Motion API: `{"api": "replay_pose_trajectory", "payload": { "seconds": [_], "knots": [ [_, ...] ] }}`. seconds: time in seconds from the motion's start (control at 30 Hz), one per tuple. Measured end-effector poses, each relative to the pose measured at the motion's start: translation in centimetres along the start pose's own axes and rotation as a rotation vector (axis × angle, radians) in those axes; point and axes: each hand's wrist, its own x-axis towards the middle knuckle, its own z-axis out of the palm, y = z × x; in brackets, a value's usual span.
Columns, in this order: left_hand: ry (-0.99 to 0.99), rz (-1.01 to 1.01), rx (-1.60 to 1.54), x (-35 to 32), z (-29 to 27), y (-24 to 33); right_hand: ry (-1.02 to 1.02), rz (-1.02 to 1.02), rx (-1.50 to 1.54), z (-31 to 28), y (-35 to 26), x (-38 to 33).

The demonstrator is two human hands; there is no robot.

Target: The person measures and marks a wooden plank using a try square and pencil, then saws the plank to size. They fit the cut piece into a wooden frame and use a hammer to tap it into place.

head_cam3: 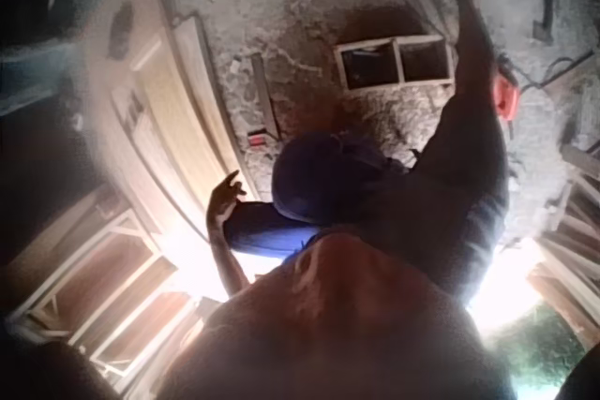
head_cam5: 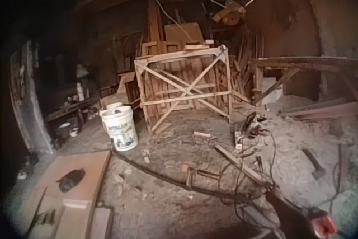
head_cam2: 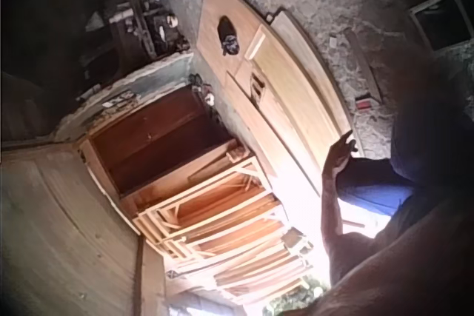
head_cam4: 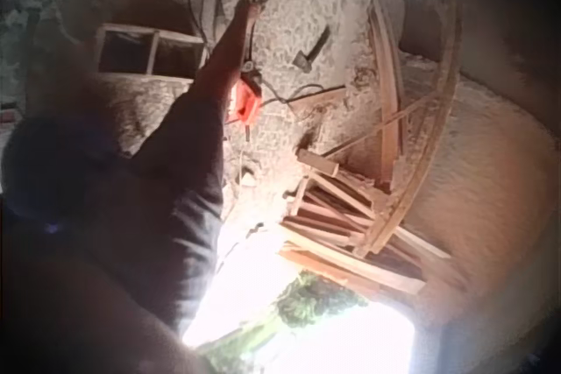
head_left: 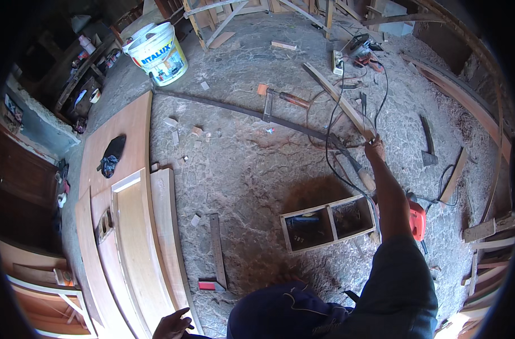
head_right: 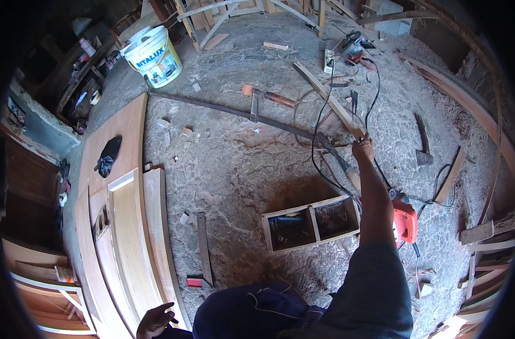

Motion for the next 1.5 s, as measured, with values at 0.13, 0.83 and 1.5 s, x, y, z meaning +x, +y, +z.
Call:
{"api": "replay_pose_trajectory", "payload": {
  "seconds": [0.13,0.83,1.5],
  "knots": [
    [-0.007,-0.058,-0.315,0.6,-1.1,-2.4,-0.085,0.157,0.187,3.6,-2.7,-0.2],
    [0.339,0.553,0.379,-1.5,-2.2,15.1,0.906,-1.21,0.36,-30.9,-35.5,-15.7],
    [0.593,0.741,-0.729,-8.9,1.5,-7.7,-1.533,-1.149,1.194,-25.9,-56.1,-60.5]
  ]
}}
